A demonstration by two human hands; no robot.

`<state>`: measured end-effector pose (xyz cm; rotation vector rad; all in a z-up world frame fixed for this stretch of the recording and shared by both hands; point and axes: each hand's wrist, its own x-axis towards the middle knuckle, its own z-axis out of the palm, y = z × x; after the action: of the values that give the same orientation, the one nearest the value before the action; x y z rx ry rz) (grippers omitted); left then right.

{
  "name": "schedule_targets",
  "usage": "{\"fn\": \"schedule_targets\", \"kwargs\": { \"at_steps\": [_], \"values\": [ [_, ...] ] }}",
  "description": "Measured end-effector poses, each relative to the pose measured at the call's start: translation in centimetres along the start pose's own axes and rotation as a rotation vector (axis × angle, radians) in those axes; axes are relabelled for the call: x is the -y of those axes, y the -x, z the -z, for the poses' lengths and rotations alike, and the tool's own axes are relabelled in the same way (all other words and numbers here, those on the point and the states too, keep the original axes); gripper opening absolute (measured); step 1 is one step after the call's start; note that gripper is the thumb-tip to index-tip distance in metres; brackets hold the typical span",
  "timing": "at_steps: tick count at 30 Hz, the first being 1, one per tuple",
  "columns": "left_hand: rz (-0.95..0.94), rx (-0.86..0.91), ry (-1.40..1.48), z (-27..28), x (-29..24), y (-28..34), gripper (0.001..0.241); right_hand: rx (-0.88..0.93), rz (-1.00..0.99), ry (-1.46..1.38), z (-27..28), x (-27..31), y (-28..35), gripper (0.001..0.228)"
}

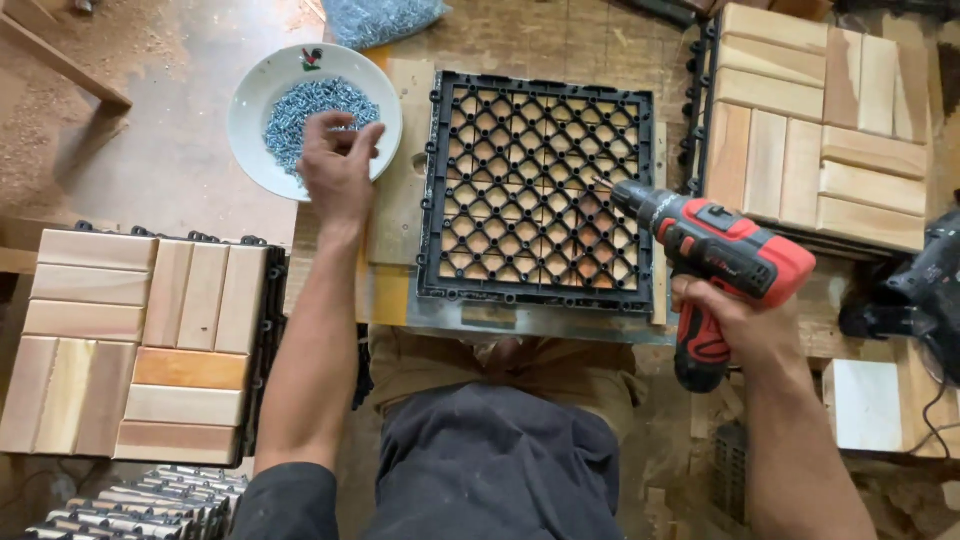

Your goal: Assembling wooden deck tiles by screwing wooden slats onto a plastic interlocking base using a power drill.

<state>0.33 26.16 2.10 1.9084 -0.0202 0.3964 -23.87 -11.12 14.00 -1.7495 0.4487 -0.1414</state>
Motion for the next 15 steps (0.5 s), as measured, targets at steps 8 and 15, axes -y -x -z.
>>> {"fn": "schedule_targets", "kwargs": {
  "at_steps": [8, 15],
  "values": [
    [0.640, 0.493, 0.772, -9.0, -7.2, 6.5, 0.027, 0.075, 0.136, -0.153, 0.0, -2.3, 0.6, 0.029],
    [0.900, 0.629, 1.268, -14.2, -7.1, 9.4, 0.023, 0.128, 0.173, -0.066, 0.0, -0.7, 1.3, 0.012]
  ]
}}
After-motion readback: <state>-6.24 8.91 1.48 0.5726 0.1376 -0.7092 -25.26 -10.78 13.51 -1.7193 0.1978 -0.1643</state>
